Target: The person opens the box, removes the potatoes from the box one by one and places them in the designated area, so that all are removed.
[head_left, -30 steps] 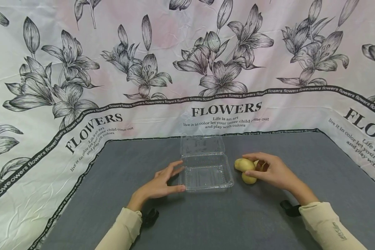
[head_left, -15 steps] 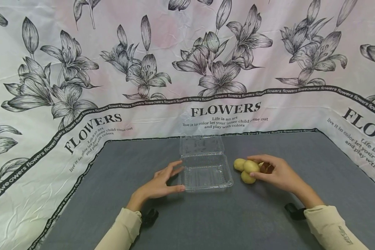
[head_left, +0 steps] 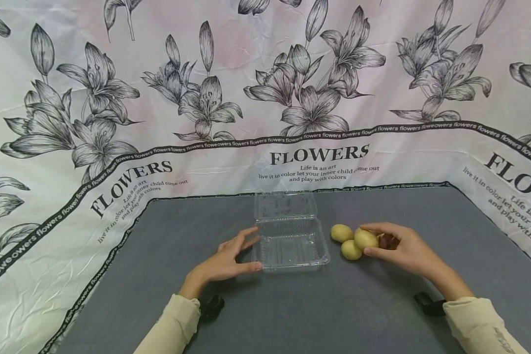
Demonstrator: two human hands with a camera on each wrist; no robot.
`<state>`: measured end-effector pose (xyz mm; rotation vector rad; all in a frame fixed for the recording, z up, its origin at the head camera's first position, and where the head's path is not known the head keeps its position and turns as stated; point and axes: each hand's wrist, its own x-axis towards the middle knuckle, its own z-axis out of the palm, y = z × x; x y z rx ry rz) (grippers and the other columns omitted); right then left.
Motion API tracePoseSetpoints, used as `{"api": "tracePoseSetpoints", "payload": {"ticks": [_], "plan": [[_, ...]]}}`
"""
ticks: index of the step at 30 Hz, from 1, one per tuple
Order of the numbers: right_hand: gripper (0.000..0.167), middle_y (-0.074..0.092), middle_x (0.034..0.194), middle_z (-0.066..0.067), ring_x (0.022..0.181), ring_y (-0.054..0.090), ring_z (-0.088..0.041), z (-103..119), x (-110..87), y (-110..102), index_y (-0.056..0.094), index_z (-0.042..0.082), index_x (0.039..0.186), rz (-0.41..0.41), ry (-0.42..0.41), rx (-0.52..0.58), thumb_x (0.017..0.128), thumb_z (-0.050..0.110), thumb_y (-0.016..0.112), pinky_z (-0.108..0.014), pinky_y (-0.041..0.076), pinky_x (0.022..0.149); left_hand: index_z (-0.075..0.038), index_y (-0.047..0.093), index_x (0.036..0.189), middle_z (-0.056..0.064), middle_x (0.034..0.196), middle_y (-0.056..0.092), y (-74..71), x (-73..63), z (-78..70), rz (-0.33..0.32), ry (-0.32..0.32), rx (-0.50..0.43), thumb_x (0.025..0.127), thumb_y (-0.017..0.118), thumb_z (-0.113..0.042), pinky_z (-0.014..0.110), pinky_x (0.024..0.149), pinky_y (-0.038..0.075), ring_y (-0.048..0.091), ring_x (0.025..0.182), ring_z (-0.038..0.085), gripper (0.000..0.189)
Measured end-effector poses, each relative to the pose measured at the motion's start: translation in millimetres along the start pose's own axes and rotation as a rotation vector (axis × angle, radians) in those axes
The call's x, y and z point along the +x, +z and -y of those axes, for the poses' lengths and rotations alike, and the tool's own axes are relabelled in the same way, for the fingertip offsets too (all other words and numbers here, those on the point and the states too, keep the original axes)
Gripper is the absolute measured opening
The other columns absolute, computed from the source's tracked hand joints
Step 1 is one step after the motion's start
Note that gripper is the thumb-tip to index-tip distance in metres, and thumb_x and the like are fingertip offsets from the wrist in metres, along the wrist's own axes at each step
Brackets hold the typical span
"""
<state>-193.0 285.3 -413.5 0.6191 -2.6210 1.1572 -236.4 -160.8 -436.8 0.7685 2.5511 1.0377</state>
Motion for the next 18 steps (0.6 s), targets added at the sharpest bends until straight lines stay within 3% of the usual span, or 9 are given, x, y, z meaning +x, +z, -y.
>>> {"api": "tracePoseSetpoints", "payload": {"ticks": [4,9,16,18], "plan": [[0.049,0.068,0.094,0.001,0.072,0.056,-0.005,-4.4,-5.0,-2.0,0.068,0.012,0.131,0.002,0.002,-0.010,0.085,0.016,0.084,-0.024,0.047,0.060,-0.029,0.012,0.164,-0.006,0.165,0.034,-0.1,-0.1,-0.6,0.000,0.000,-0.001,0.092,0.069,-0.057,0.064,0.119,0.007,0.012,0.160,0.029,0.096],[0.049,0.068,0.105,0.000,0.072,0.055,-0.005,-9.4,-10.2,-2.9,0.069,0.011,0.129,0.012,-0.024,-0.004,0.083,0.013,0.085,-0.024,0.046,0.060,-0.029,0.012,0.164,-0.006,0.165,0.034,-0.1,-1.1,-0.4,0.000,0.004,-0.004,0.092,0.069,-0.056,0.065,0.119,0.007,0.011,0.160,0.029,0.096],[0.047,0.062,0.088,0.004,0.070,0.053,-0.005,-12.3,-16.5,-5.0,0.070,0.011,0.127,0.040,-0.005,-0.027,0.083,0.016,0.086,-0.024,0.045,0.058,-0.029,0.011,0.164,-0.007,0.165,0.035,-0.2,-0.7,-0.1,0.002,0.003,-0.005,0.092,0.069,-0.056,0.065,0.119,0.007,0.011,0.160,0.029,0.096],[0.046,0.064,0.090,0.003,0.069,0.053,-0.004,-13.0,-17.1,-6.0,0.070,0.012,0.127,0.049,0.003,-0.034,0.084,0.016,0.085,-0.024,0.045,0.058,-0.029,0.011,0.164,-0.008,0.165,0.035,-0.1,-0.7,-0.4,0.000,0.002,-0.003,0.092,0.069,-0.056,0.065,0.119,0.007,0.011,0.160,0.029,0.096]]}}
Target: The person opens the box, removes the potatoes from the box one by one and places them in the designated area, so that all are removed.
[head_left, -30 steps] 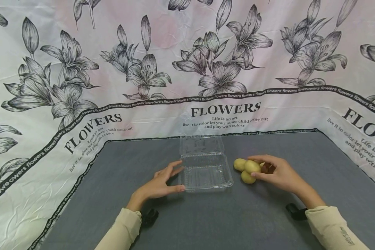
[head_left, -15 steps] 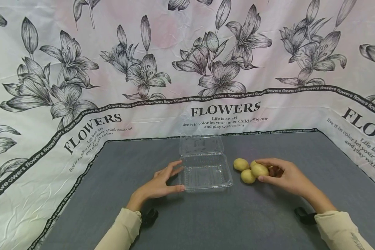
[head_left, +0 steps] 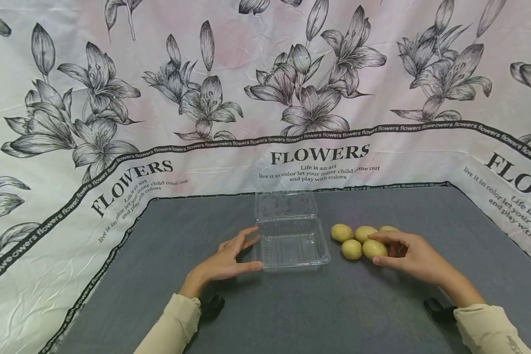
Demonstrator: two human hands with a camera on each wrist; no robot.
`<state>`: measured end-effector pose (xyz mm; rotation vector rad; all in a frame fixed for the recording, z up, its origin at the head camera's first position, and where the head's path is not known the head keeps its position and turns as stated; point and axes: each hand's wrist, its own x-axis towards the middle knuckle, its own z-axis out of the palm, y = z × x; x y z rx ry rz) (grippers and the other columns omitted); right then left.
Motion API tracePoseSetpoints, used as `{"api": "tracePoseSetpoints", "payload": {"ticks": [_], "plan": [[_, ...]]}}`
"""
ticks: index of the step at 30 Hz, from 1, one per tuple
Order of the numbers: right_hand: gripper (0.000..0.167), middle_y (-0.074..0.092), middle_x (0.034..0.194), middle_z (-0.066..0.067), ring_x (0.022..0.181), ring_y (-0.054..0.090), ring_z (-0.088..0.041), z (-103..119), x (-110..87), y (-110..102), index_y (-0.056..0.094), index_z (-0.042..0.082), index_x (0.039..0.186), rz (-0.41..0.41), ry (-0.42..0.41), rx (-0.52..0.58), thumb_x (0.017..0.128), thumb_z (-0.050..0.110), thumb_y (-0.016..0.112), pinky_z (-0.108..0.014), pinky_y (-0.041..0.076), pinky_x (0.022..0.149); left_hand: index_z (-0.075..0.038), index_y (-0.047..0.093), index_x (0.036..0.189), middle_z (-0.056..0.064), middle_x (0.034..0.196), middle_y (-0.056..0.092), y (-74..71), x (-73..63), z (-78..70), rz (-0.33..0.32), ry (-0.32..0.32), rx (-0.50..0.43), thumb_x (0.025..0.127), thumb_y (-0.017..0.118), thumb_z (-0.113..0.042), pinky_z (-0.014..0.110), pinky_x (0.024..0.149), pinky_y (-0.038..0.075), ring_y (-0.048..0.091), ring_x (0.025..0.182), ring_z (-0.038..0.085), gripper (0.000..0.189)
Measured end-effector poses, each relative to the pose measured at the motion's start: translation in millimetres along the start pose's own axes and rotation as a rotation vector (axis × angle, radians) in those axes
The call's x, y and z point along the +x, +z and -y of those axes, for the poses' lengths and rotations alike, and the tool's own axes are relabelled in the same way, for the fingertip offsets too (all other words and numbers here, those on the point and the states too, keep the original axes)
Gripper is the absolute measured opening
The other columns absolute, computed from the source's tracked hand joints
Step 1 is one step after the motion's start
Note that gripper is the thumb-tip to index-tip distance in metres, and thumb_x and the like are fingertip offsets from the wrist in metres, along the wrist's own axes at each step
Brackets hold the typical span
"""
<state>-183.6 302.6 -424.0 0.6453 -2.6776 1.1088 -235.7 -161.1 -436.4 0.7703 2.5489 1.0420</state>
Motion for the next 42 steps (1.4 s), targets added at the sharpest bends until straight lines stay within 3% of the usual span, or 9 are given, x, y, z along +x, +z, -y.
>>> {"api": "tracePoseSetpoints", "payload": {"ticks": [5,29,42], "plan": [[0.046,0.070,0.102,0.001,0.069,0.053,-0.003,-2.1,-0.3,-2.2,0.070,0.014,0.128,0.025,0.023,-0.022,0.085,0.020,0.084,-0.024,0.044,0.059,-0.030,0.013,0.164,-0.007,0.164,0.036,0.1,-0.6,-0.9,-0.009,0.002,0.004,0.092,0.069,-0.056,0.064,0.120,0.007,0.012,0.160,0.029,0.095],[0.051,0.069,0.102,-0.001,0.068,0.050,0.001,-4.8,2.7,-3.5,0.068,0.007,0.129,0.080,0.012,-0.075,0.083,0.021,0.086,-0.024,0.043,0.057,-0.031,0.013,0.163,-0.008,0.164,0.037,-2.3,-1.5,-0.3,0.005,0.004,-0.005,0.092,0.068,-0.058,0.066,0.120,0.007,0.014,0.159,0.029,0.093],[0.058,0.070,0.115,-0.011,0.072,0.054,0.001,-5.1,-2.8,-8.8,0.064,0.011,0.138,0.076,0.018,-0.110,0.086,0.027,0.084,-0.024,0.044,0.060,-0.031,0.017,0.162,-0.006,0.164,0.037,-6.6,-2.3,-1.7,0.015,0.003,-0.030,0.093,0.067,-0.059,0.069,0.119,0.008,0.021,0.158,0.027,0.089]]}}
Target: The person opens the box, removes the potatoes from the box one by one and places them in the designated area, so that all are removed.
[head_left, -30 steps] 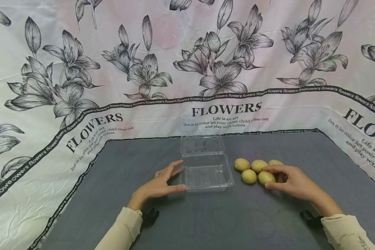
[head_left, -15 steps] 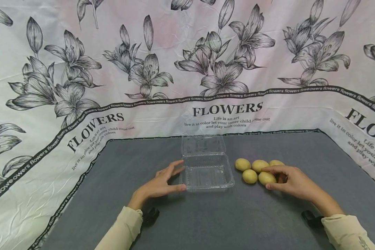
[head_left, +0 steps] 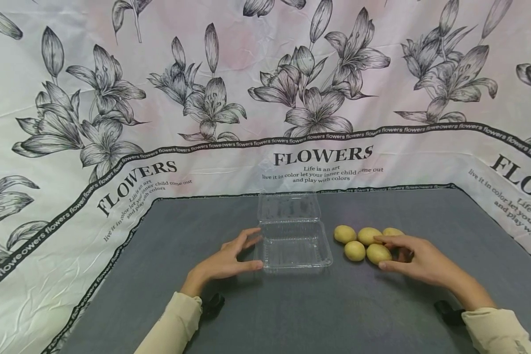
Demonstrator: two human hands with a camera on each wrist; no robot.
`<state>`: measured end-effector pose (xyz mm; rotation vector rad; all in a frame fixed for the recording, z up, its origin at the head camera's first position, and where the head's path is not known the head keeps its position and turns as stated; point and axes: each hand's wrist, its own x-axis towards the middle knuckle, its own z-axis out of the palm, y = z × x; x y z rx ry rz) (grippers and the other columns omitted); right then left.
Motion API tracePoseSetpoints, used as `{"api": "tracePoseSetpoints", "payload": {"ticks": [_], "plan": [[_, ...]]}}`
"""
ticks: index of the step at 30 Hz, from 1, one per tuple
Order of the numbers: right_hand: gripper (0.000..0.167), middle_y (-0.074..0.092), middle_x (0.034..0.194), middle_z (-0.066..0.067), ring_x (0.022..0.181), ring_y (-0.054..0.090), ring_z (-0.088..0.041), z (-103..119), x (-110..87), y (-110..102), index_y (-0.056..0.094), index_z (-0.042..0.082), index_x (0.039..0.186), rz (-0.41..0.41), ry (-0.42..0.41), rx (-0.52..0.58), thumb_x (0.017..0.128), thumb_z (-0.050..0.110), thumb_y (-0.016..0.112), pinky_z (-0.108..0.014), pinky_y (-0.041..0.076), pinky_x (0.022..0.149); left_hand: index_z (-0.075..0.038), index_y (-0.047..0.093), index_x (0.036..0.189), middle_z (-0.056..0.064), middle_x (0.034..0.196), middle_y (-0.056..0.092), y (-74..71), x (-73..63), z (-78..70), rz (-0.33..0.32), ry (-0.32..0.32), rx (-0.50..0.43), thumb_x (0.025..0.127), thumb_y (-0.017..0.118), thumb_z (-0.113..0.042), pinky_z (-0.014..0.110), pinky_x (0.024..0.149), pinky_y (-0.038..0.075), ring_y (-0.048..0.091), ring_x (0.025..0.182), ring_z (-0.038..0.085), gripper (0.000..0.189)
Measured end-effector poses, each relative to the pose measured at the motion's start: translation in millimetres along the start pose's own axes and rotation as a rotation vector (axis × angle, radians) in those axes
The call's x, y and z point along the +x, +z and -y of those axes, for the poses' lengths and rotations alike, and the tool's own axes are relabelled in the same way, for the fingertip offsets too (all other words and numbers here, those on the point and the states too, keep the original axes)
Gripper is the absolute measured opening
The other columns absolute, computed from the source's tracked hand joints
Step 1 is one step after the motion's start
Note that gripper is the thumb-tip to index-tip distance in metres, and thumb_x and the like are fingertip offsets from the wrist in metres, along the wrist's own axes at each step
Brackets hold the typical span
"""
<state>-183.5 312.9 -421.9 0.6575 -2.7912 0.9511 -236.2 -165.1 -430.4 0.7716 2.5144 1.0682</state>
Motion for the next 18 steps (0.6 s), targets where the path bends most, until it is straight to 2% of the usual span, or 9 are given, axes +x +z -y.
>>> {"api": "tracePoseSetpoints", "payload": {"ticks": [6,13,18], "plan": [[0.055,0.071,0.114,-0.014,0.071,0.053,0.002,-2.1,-3.2,-4.3,0.065,0.008,0.136,-0.055,0.024,-0.040,0.087,0.025,0.083,-0.024,0.042,0.056,-0.026,0.019,0.162,-0.002,0.165,0.036,-2.9,-1.0,-1.3,0.008,0.012,-0.029,0.096,0.063,-0.057,0.072,0.118,0.006,0.024,0.157,0.028,0.085],[0.051,0.073,0.115,-0.015,0.071,0.055,0.001,-2.1,-4.6,-6.0,0.066,0.010,0.135,-0.094,0.031,-0.015,0.088,0.023,0.081,-0.024,0.043,0.055,-0.025,0.020,0.163,-0.002,0.167,0.032,-4.5,-1.7,-1.7,0.005,0.016,-0.058,0.101,0.056,-0.054,0.073,0.119,0.002,0.024,0.157,0.027,0.077],[0.050,0.073,0.115,-0.014,0.071,0.055,-0.001,-0.4,-6.3,-4.6,0.065,0.010,0.135,-0.098,0.037,-0.008,0.089,0.025,0.080,-0.024,0.043,0.055,-0.024,0.019,0.163,0.001,0.168,0.029,-5.6,-1.8,-1.6,0.008,0.020,-0.094,0.104,0.053,-0.051,0.068,0.121,0.017,0.029,0.156,0.026,0.073]]}}
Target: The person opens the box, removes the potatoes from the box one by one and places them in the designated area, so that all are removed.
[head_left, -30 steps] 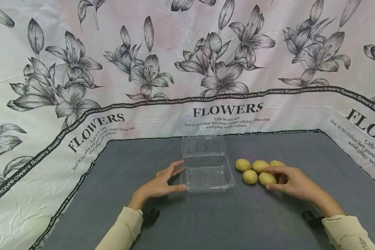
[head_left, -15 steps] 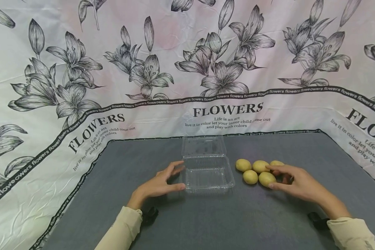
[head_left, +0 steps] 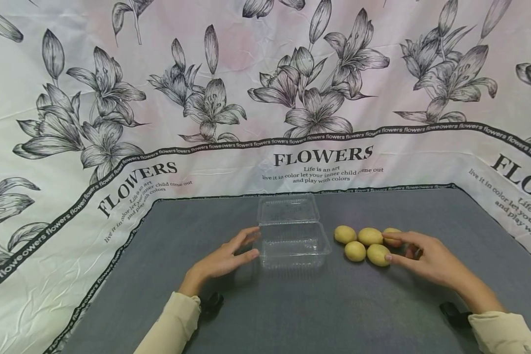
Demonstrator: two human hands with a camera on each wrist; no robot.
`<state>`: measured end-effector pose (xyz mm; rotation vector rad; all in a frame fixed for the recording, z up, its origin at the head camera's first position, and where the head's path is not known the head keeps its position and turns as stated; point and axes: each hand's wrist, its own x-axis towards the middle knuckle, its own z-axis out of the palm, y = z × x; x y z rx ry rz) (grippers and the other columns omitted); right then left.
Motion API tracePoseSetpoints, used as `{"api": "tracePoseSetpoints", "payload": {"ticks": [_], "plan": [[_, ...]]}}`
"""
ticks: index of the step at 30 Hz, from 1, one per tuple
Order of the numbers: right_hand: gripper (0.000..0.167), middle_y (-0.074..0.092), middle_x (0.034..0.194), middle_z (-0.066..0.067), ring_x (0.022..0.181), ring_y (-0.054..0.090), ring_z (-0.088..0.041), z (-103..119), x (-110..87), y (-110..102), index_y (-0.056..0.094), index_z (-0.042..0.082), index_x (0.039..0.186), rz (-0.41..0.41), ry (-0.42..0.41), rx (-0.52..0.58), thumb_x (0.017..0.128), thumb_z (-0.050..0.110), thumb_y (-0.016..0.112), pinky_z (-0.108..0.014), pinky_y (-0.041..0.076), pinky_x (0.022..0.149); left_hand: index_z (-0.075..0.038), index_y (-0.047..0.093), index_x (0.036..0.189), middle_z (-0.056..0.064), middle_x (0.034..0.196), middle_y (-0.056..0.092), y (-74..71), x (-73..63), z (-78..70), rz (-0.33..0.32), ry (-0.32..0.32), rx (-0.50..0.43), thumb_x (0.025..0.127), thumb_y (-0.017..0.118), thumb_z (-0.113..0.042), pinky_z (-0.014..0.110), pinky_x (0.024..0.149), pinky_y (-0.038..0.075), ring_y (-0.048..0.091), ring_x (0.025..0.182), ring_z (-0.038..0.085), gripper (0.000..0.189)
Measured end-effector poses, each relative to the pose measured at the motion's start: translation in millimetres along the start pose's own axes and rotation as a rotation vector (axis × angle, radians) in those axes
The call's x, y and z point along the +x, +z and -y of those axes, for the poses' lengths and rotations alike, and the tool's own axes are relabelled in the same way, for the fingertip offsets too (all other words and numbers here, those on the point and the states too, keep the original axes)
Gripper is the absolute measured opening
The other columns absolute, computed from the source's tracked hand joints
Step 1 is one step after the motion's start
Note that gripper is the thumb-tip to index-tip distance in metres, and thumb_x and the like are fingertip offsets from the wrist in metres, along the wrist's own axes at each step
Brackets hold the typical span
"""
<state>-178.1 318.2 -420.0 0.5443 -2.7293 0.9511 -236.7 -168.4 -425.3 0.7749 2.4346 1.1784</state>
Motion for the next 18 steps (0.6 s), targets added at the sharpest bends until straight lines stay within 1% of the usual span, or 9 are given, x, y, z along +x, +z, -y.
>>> {"api": "tracePoseSetpoints", "payload": {"ticks": [2,4,8,11,13,16,18], "plan": [[0.050,0.072,0.114,-0.014,0.070,0.055,-0.001,0.4,0.0,0.0,0.065,0.010,0.135,-0.005,-0.003,0.003,0.090,0.024,0.080,-0.025,0.042,0.055,-0.024,0.018,0.163,0.001,0.169,0.028,-0.7,0.7,0.6,0.001,0.004,-0.015,0.105,0.051,-0.049,0.065,0.120,0.024,0.029,0.156,0.026,0.071],[0.050,0.072,0.113,-0.013,0.070,0.055,-0.001,0.8,0.2,-0.5,0.065,0.011,0.135,-0.007,-0.002,0.007,0.090,0.024,0.080,-0.025,0.042,0.055,-0.024,0.017,0.163,0.001,0.169,0.027,-1.3,1.2,0.8,-0.003,0.000,-0.026,0.107,0.048,-0.048,0.063,0.120,0.026,0.029,0.156,0.026,0.069],[0.051,0.072,0.113,-0.014,0.070,0.055,-0.001,1.8,0.4,-1.6,0.064,0.011,0.137,-0.003,0.008,0.004,0.091,0.025,0.079,-0.025,0.042,0.055,-0.026,0.013,0.164,0.003,0.169,0.026,-1.5,1.8,1.9,-0.011,-0.010,-0.045,0.109,0.043,-0.042,0.063,0.120,0.025,0.029,0.156,0.028,0.065],[0.050,0.071,0.113,-0.012,0.071,0.055,-0.001,4.2,0.3,-1.7,0.064,0.014,0.137,-0.011,0.015,-0.006,0.092,0.026,0.078,-0.025,0.042,0.055,-0.031,0.007,0.164,0.006,0.170,0.025,-2.6,0.5,2.0,-0.008,-0.019,-0.068,0.110,0.042,-0.042,0.063,0.121,0.024,0.027,0.156,0.029,0.065],[0.048,0.071,0.111,-0.010,0.072,0.055,0.000,6.3,0.8,-1.6,0.065,0.016,0.137,-0.033,0.004,-0.016,0.092,0.026,0.078,-0.025,0.042,0.054,-0.033,0.006,0.164,0.008,0.170,0.025,-4.7,-0.3,2.0,-0.013,-0.015,-0.076,0.110,0.041,-0.044,0.062,0.121,0.024,0.026,0.156,0.029,0.066],[0.047,0.070,0.108,-0.005,0.075,0.054,-0.001,10.3,3.0,-1.2,0.066,0.018,0.136,-0.095,-0.032,-0.054,0.091,0.025,0.079,-0.025,0.043,0.056,-0.037,0.005,0.163,0.007,0.170,0.025,-11.0,-3.2,0.2,-0.037,-0.020,-0.075,0.108,0.043,-0.048,0.062,0.121,0.024,0.025,0.157,0.028,0.068],[0.050,0.070,0.110,-0.004,0.082,0.054,-0.006,13.4,4.9,-1.1,0.064,0.020,0.139,-0.141,-0.051,-0.092,0.091,0.026,0.079,-0.029,0.045,0.062,-0.037,0.006,0.163,0.005,0.169,0.026,-16.5,-5.8,-1.5,-0.080,-0.025,-0.033,0.108,0.044,-0.049,0.066,0.122,0.016,0.023,0.158,0.029,0.068]]}}
